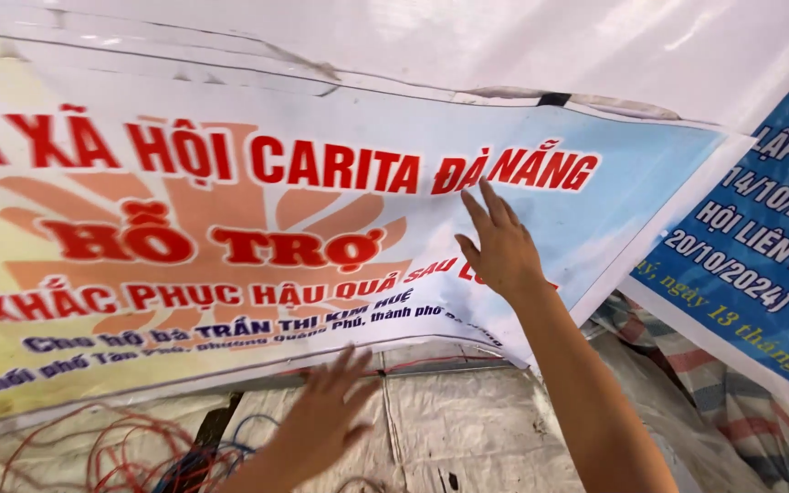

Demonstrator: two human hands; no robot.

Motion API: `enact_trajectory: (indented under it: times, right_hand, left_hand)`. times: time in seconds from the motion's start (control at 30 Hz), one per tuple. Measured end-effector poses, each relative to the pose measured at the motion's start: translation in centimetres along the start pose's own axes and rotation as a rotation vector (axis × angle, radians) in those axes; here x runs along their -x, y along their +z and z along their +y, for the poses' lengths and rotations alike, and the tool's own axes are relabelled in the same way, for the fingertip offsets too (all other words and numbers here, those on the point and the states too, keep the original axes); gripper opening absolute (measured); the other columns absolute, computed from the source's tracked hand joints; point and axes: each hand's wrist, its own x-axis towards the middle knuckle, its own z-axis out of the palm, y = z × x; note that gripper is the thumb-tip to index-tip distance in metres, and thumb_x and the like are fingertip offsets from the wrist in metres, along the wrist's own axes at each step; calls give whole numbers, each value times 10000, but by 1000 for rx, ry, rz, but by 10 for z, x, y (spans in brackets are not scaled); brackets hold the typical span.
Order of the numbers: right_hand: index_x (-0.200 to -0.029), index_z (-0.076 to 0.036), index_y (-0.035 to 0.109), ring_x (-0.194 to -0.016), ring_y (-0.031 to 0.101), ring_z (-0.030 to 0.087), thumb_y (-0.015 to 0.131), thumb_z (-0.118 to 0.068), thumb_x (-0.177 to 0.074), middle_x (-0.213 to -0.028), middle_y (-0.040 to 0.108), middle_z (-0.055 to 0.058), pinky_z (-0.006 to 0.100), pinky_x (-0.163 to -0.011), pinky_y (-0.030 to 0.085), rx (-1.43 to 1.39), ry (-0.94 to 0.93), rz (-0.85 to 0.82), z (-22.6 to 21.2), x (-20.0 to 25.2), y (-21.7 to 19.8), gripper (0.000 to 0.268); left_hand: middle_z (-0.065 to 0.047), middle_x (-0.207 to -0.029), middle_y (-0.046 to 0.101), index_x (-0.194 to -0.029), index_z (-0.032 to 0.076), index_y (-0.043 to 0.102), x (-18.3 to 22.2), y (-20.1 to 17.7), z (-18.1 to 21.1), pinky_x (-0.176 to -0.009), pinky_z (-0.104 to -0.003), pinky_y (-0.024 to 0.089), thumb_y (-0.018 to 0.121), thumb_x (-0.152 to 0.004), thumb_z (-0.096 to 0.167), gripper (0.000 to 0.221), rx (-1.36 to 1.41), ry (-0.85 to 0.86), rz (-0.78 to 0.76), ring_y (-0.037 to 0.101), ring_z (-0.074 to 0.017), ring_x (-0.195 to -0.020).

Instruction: Connecting electrical wires to a light socket component using a screwdriver and then smoothing and positioning a large banner.

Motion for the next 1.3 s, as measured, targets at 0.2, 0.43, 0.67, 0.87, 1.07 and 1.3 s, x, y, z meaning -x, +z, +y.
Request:
enact_trajectory:
  times: [0.2, 0.43, 0.67, 0.87, 1.07, 1.3]
  right_hand:
    - [-1496, -55, 546, -1372, 502, 452, 796, -237, -899, -1610, 375, 206, 549, -998, 543, -39, 32, 455, 92, -35, 24, 672]
    - [-1489, -22, 497, -1391, 485, 437, 794, -159, -1005, -1574, 309, 204, 503, -1074, 540, -152, 278, 715, 185, -70, 19, 584]
    - [-1489, -40, 523, -1379, 541, 390, 853, -125, -969, -1596, 343, 159, 514, -1045, 540, 46, 92, 828, 204, -81, -15, 621]
    - [-1610, -72, 301, -1466, 390, 433, 947, -234, -968, -1605, 254, 199, 576, -1154, 438, -73, 438, 902, 325, -53, 19, 925]
    - [-1619, -75, 93, -1331, 519, 517, 986, -313, -965, -1503, 444, 317, 576, -1105, 478, -864, 606, 760, 421, -46, 47, 1132]
    - [-1362, -92, 532, -1024, 648, 353, 1016, -275, -707, -1269, 517, 104, 536, -859, 557, -102, 580, 965, 333, -74, 9, 835]
  left_hand:
    - [-125, -1655, 341, -1497, 226, 521, -165, -107, -30, -1101, -622, 379, 666, -919, 394, 619, -711, 250, 582, 313, -363, -1528]
    - [-80, -1736, 269, -1643, 207, 413, -286, -158, -34, -1183, -673, 120, 625, -1034, 457, 691, -819, 165, 716, 215, -281, -1592]
    - [-84, -1764, 219, -1641, 182, 438, -325, -164, -52, -1208, -666, 55, 541, -1051, 625, 744, -914, 18, 745, 146, -270, -1624]
    - [-62, -1766, 228, -1592, 136, 443, -330, -151, -36, -1244, -613, 52, 575, -959, 683, 847, -1129, -105, 740, 147, -210, -1635]
    - [-84, -1770, 243, -1618, 95, 416, -356, -133, -12, -1237, -626, 110, 603, -938, 635, 888, -1037, -4, 701, 153, -238, -1639]
    - [-140, -1762, 209, -1640, 4, 373, -388, -125, 12, -1192, -682, 102, 601, -997, 422, 800, -754, 128, 666, 134, -279, -1624]
